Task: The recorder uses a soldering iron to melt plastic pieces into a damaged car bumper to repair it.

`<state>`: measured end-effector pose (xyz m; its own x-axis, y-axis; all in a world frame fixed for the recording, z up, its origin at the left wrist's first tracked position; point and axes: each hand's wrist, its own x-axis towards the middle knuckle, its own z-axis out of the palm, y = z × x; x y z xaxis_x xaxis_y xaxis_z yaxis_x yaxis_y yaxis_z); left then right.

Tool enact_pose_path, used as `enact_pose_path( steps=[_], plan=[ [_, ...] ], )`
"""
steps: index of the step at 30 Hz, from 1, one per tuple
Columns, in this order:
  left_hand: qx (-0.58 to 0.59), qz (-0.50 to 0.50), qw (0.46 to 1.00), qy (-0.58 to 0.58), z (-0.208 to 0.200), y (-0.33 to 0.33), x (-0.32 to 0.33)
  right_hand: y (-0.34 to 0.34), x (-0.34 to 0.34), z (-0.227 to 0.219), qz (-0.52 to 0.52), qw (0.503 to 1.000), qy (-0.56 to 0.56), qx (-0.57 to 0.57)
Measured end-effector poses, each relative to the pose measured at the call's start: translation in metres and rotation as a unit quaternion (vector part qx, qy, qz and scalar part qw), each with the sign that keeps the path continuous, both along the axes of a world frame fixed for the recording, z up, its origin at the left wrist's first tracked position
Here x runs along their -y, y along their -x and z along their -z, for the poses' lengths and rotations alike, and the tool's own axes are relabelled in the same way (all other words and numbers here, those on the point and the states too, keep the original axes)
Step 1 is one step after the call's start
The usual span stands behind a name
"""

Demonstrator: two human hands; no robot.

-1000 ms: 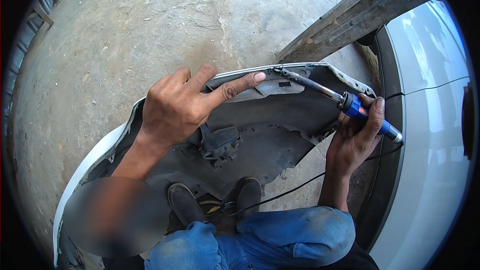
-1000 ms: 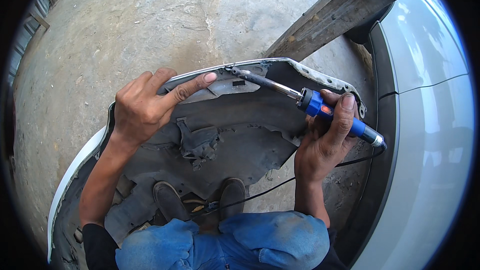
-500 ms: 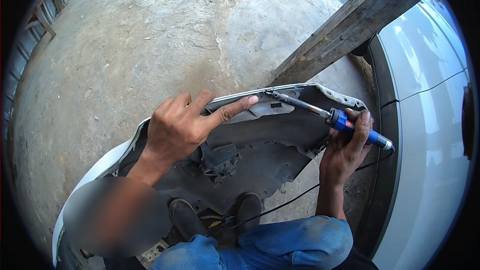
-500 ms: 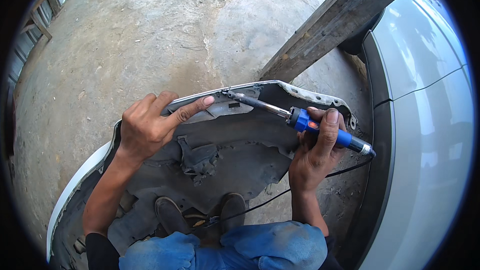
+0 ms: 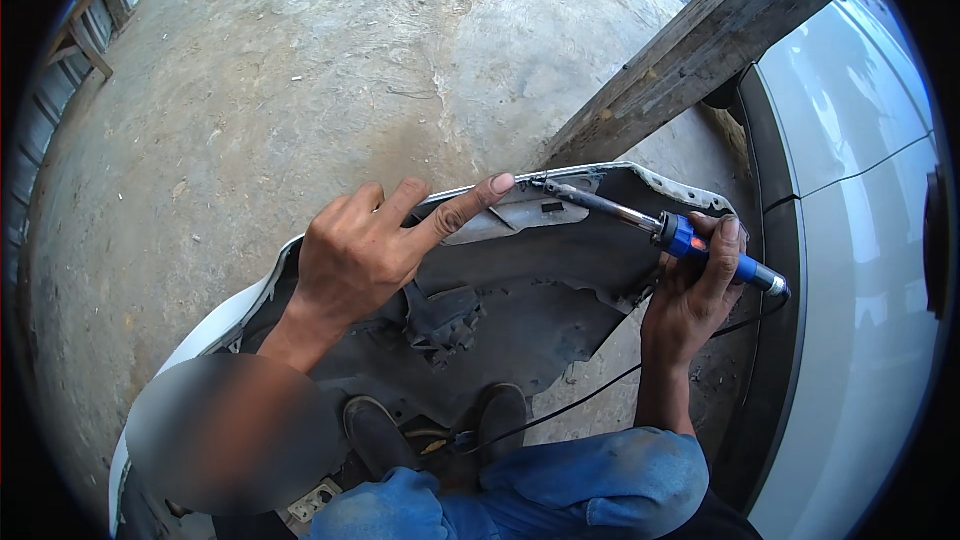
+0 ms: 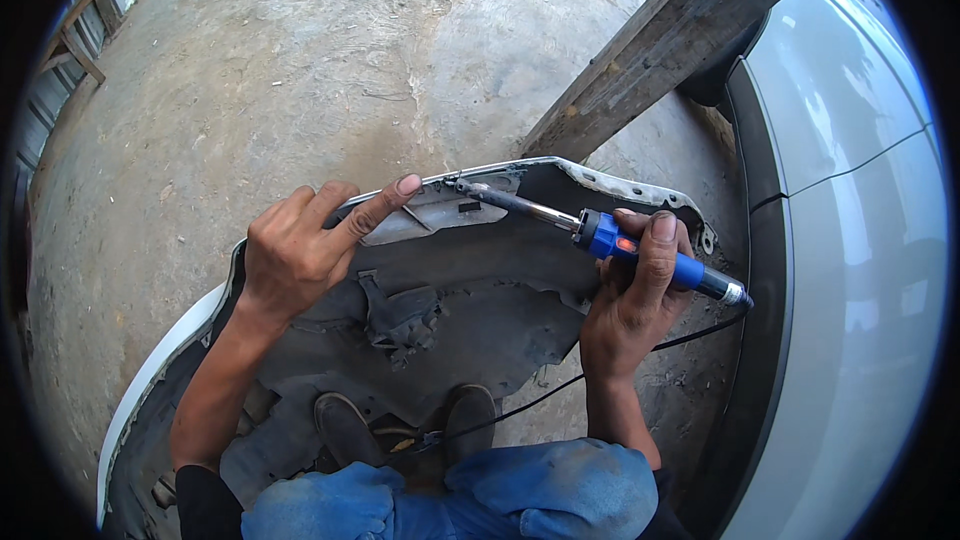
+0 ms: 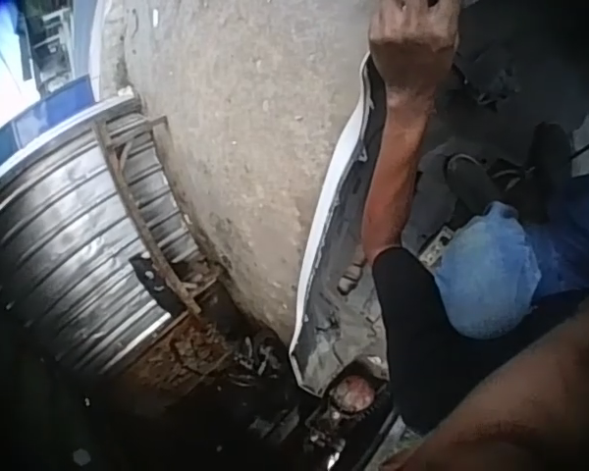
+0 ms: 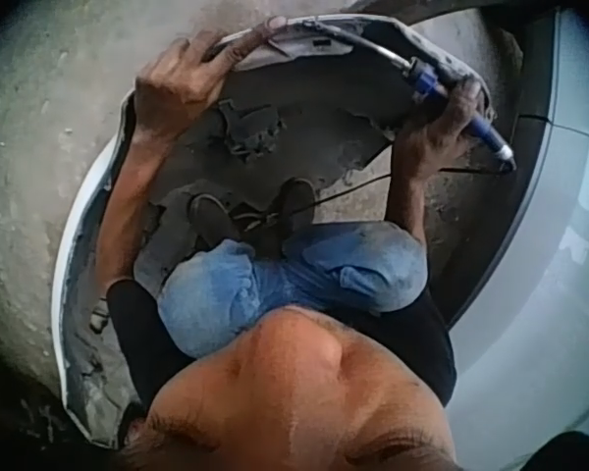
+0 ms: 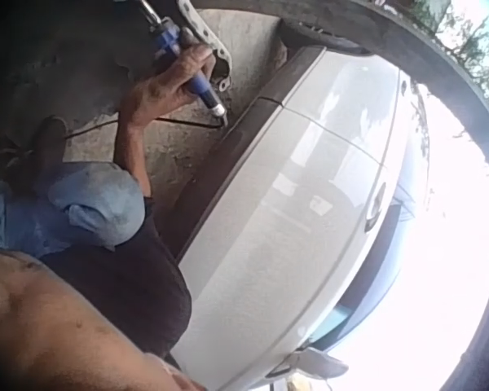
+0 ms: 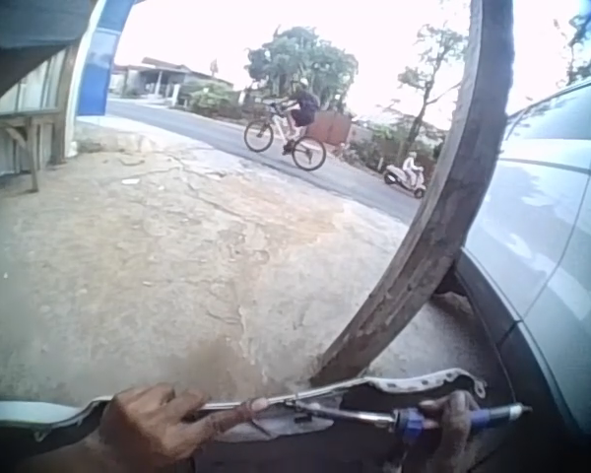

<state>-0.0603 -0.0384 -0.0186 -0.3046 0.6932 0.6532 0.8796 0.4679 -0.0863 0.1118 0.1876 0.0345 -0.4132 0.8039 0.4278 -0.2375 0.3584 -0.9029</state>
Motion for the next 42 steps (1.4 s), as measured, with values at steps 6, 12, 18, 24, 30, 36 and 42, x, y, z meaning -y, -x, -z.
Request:
enact_pose_path(
  steps=[6,12,18,24,30,36,42],
  plan=[
    [-0.006,0.004,1.0,-0.002,0.0,0.0,0.0,-0.001,0.0,0.005,0.017,0.999,-0.044,0.008],
    [-0.026,0.005,1.0,-0.007,0.001,0.001,0.0,-0.004,-0.004,0.008,0.018,0.998,-0.059,0.024],
    [-0.02,0.003,1.0,-0.008,0.001,0.001,-0.001,-0.002,-0.003,0.008,0.029,0.998,-0.047,0.022],
    [-0.022,0.001,1.0,-0.009,0.002,0.001,-0.001,-0.005,-0.006,0.007,-0.004,1.0,-0.012,-0.001],
    [0.008,0.014,1.0,-0.02,0.001,0.001,-0.001,-0.003,-0.005,0.008,-0.005,1.0,-0.013,-0.011],
    [0.029,0.015,0.999,-0.031,0.002,0.002,-0.002,-0.001,-0.004,0.006,0.011,1.0,-0.021,0.001],
    [0.03,0.02,0.999,-0.041,0.002,0.003,-0.002,0.0,-0.004,0.004,-0.002,1.0,-0.008,-0.008]
  ],
)
